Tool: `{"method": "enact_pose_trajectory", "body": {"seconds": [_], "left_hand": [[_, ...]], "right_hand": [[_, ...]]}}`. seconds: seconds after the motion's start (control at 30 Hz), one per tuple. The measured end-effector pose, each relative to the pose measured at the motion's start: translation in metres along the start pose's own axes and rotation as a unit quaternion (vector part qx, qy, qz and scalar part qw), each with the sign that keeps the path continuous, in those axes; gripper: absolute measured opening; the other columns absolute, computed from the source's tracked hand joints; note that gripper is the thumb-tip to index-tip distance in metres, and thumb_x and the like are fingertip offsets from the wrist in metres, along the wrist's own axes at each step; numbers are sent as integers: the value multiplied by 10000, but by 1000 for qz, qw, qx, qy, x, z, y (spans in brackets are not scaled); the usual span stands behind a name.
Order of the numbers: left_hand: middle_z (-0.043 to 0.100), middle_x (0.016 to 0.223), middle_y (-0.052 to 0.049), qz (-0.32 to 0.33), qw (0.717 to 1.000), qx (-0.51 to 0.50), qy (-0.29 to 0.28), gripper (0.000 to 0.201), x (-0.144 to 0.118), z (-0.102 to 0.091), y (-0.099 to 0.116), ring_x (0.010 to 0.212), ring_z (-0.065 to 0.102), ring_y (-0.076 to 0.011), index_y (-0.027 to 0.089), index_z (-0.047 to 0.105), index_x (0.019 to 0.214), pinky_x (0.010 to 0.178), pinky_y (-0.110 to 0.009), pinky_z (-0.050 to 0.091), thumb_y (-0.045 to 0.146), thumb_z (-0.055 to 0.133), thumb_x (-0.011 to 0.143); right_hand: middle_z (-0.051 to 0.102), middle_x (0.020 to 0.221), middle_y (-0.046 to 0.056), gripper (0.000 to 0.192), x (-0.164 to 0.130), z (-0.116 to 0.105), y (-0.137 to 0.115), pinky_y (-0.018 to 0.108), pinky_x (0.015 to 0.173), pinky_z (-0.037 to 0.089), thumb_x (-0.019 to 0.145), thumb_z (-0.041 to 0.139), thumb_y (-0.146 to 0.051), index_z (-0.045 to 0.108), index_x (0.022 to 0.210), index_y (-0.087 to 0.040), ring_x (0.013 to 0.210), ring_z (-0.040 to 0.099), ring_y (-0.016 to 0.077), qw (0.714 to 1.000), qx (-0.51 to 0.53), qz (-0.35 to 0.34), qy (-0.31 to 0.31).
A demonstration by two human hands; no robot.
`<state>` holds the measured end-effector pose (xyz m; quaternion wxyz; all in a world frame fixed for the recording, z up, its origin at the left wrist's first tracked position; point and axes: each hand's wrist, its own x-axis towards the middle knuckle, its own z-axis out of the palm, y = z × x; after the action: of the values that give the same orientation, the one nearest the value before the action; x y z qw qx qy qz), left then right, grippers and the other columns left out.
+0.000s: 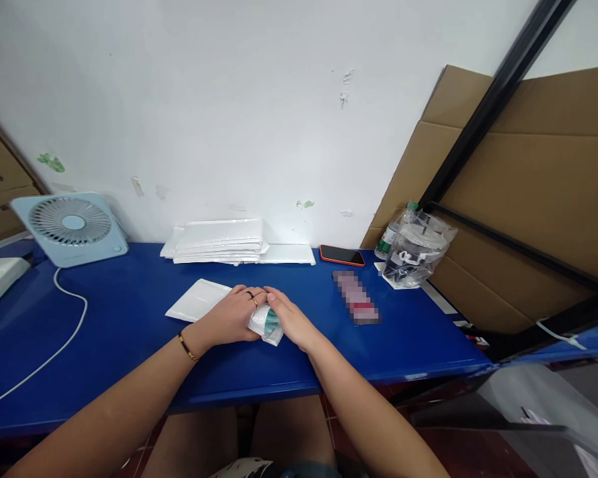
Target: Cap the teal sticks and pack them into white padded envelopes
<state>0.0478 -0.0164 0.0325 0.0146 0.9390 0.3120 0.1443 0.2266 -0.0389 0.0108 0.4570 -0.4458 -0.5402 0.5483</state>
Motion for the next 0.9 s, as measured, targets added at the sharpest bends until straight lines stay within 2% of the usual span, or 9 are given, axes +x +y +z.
{"method": "enact_pose_trajectory", "body": {"seconds": [0.1,0.2,0.27,0.33,0.5,0.6,0.67,0.73,0.9], "left_hand": [[530,1178,-56,25,999,12,24,582,-8,-10,0,1090,481,-221,242,417,1248,945,-364,296,360,657,732],[535,1164,-41,53,996,48,50,319,-20,-15,4,1041,507,-181,268,489,1182,934,-353,307,259,515,864],[541,1155,-32,65,993,75,64,228,-30,-13,10,1022,515,-162,273,550,1090,926,-347,312,206,434,906],[547,1153,-25,66,991,95,74,194,-41,-8,16,1033,510,-164,270,582,1015,919,-355,318,203,433,910],[590,1092,-12,65,988,102,94,108,-68,-3,25,1031,525,-188,239,594,861,869,-381,355,223,489,880],[605,1049,-21,28,983,55,172,93,-81,-16,28,954,560,-168,236,585,884,831,-365,390,189,510,857],[603,1043,-37,-19,969,29,244,138,-87,-28,32,945,564,-166,232,575,927,821,-358,410,143,540,827],[609,999,-36,-40,955,11,294,180,-91,-38,38,921,569,-162,228,567,930,793,-343,430,107,568,798],[615,912,-33,-16,943,-16,332,233,-100,-50,55,877,573,-169,225,581,909,738,-333,454,49,577,756]], "right_hand": [[576,1193,21,354,-13,-18,-4,399,961,389,853,460,-245,543,1196,-280,1084,534,198,997,-42,-17,-56],[554,1160,45,373,-25,-31,-5,377,862,475,739,477,-80,589,1060,-234,992,583,191,985,-69,-56,-149],[484,1228,61,382,-31,-30,-3,342,830,503,699,474,-37,605,1008,-218,968,596,173,972,-122,-97,-178],[460,1247,69,387,-34,-24,1,307,809,515,712,478,-32,615,1019,-223,952,600,159,949,-225,-151,-163],[582,1066,73,194,-34,-11,-2,292,794,513,812,517,-117,653,916,-210,958,594,173,850,-431,-276,-122],[605,1023,78,146,-38,-10,-22,265,772,507,844,527,-159,643,927,-192,914,600,153,823,-436,-350,-104],[621,980,73,132,-43,-9,-39,281,779,491,840,550,-172,639,937,-189,902,595,155,809,-431,-395,-57],[638,936,62,118,-50,-7,-52,289,745,477,838,559,-176,635,927,-192,858,598,150,789,-434,-431,-63],[655,910,63,160,-66,-3,-60,302,680,449,817,578,-137,620,963,-186,778,597,147,777,-420,-464,-69]]}}
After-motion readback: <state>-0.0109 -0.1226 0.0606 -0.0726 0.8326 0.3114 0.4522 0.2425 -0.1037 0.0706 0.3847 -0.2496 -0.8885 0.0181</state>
